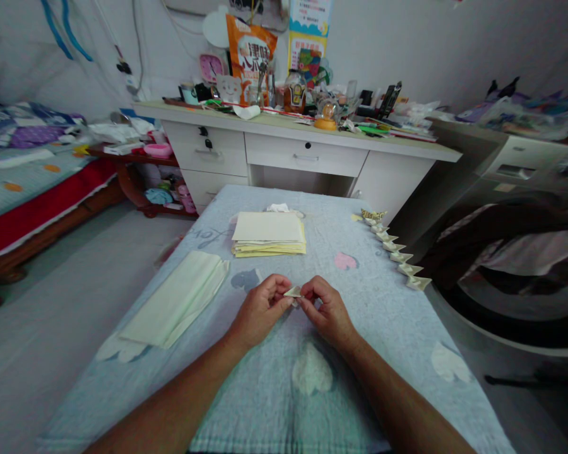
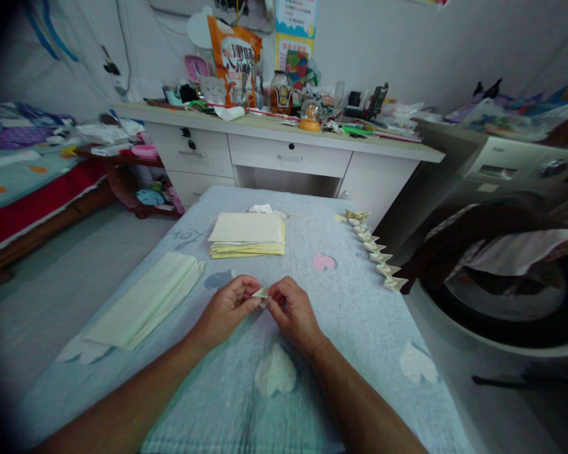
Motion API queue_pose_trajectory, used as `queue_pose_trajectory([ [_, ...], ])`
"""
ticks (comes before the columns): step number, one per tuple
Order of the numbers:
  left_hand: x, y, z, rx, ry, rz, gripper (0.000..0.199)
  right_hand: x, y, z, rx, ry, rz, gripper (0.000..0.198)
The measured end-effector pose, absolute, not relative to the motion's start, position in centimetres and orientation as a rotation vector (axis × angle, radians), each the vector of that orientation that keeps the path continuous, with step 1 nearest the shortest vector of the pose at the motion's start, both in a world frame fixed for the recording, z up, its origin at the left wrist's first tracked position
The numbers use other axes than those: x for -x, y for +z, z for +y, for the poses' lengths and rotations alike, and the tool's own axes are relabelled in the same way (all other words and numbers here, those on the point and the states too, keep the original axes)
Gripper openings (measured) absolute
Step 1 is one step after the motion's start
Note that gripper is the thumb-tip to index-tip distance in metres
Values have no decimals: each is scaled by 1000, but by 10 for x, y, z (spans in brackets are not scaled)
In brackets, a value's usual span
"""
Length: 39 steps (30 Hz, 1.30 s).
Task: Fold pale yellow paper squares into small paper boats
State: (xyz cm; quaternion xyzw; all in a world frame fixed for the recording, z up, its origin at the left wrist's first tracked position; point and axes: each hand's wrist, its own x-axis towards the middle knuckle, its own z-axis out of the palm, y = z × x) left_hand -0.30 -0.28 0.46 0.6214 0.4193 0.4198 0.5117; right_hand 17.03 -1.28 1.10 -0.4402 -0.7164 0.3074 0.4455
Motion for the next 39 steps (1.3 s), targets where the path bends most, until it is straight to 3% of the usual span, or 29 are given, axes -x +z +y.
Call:
queue_pose_trajectory([
  [10, 6, 14, -2, -1914, 1077, 1101, 7, -171, 7, -10, 1093, 768, -1824, 8],
  [25, 5, 3, 2, -1408, 1094, 969, 10, -177, 0, -5, 1076, 927, -1596, 15],
  [34, 4, 5, 6, -1146, 1134, 919, 20, -178, 4, -6, 1042, 1238, -1310, 24],
  [39, 3, 8, 6, -966, 1160, 907, 26, -177, 1, -3, 986, 1289, -1242, 19],
])
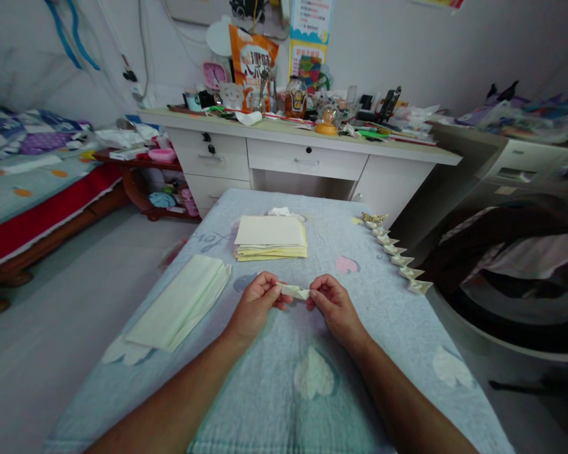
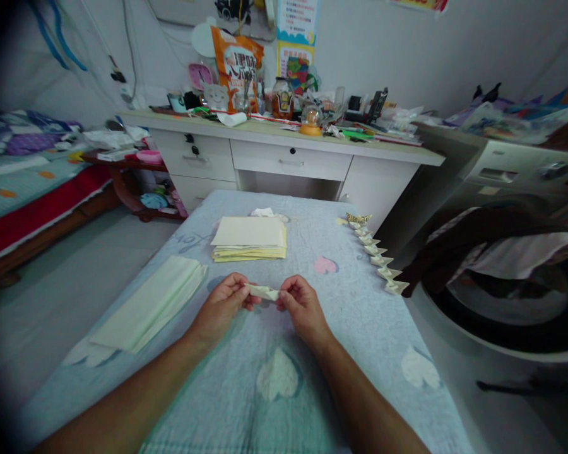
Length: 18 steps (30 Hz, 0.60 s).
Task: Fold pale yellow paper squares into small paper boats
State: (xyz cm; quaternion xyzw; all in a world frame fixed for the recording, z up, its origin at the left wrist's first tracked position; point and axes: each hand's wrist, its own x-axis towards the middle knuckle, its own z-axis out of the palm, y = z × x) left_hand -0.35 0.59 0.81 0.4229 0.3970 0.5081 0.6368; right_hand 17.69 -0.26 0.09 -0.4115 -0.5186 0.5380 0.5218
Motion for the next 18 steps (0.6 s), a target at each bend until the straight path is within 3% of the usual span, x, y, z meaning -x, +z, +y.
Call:
queue_pose_trajectory([
  [10, -1, 6, 2, -1084, 1118, 912, 22, -172, 14, -14, 1127, 992, -1728, 25],
  [18, -5, 12, -2, -1061, 1148, 860, 21, -170, 8, -9, 1068, 1252, -1492, 28],
])
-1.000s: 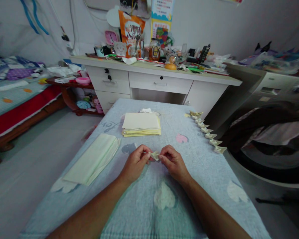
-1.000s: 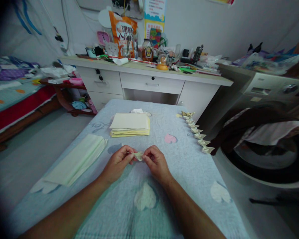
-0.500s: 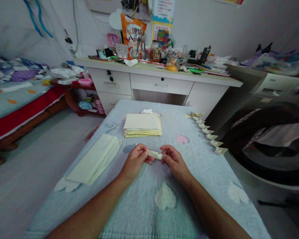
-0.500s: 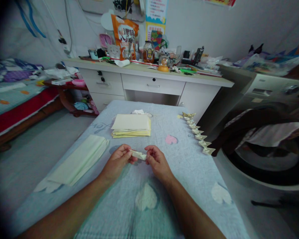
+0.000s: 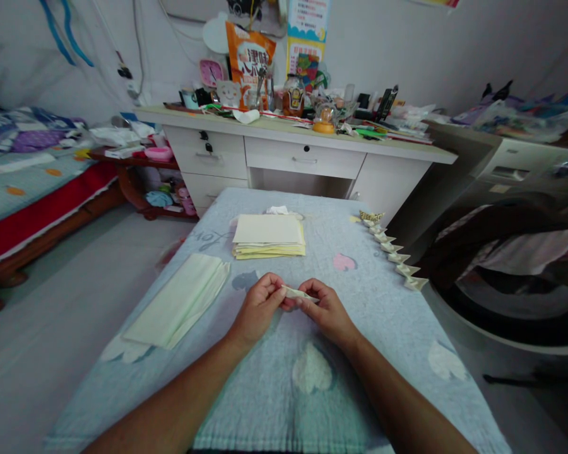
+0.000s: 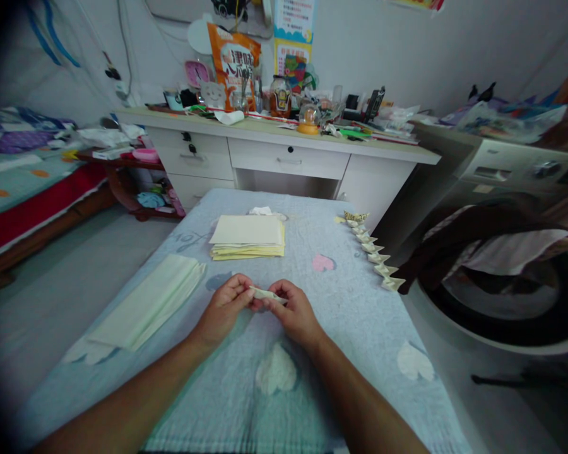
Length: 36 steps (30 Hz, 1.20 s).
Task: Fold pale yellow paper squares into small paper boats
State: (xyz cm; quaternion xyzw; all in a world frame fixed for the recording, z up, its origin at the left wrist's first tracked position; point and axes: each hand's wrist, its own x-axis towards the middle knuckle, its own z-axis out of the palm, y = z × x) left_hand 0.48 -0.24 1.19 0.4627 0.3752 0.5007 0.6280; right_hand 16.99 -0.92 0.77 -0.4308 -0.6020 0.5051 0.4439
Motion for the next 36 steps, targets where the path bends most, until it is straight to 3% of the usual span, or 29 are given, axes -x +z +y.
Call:
queue_pose_trajectory([
  [12, -1, 10, 0, -1033, 1175, 858, 19, -173, 7, -6, 1046, 1503, -1278, 30],
  [19, -1, 9, -3, -1186, 1107, 884, 33, -175, 4, -6, 1069, 1402, -1416, 26],
  [26, 0, 5, 1, -1459, 942, 1171, 26, -175, 6, -8, 1088, 1265, -1568, 26],
  [36, 1, 8, 0, -1453, 993, 1138, 21, -179, 5, -9, 1118, 1300, -1552, 28],
])
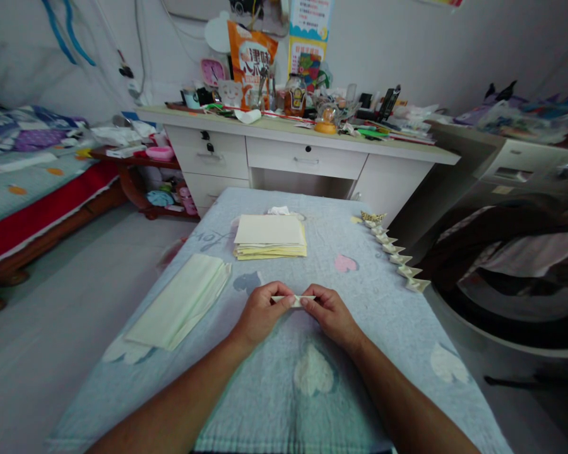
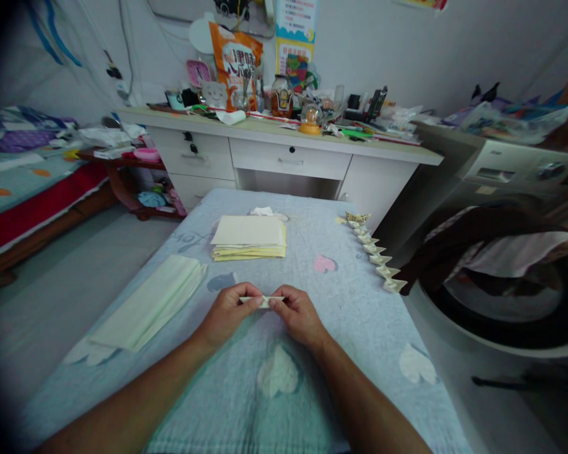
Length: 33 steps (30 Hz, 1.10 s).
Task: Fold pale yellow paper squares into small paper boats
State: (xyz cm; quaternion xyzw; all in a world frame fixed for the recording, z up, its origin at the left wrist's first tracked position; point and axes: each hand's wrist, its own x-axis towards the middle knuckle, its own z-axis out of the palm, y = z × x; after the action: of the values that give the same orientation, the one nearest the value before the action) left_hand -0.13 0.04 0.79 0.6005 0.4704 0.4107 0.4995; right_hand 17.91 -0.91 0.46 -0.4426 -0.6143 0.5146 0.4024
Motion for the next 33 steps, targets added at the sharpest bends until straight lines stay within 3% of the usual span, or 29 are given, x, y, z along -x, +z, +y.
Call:
queue_pose_trajectory([
  [14, 3, 12, 2, -1546, 932, 1072, 24, -178, 8, -12, 1139, 1227, -1592, 30],
  [20, 8, 10, 5, -1566, 989, 1141, 23, -174, 6, -12, 977, 1411, -1463, 27],
  [24, 11, 4, 8, -1454, 1008, 1135, 26, -172, 0, -13, 865, 1385, -1439, 42],
  [29, 8, -1, 9, -1372, 975, 1085, 22, -171, -3, -12, 938, 1332, -1459, 27],
  [33, 8, 6, 6, -1487, 1054, 1086, 24, -170, -3, -10, 986, 1326, -1408, 27],
])
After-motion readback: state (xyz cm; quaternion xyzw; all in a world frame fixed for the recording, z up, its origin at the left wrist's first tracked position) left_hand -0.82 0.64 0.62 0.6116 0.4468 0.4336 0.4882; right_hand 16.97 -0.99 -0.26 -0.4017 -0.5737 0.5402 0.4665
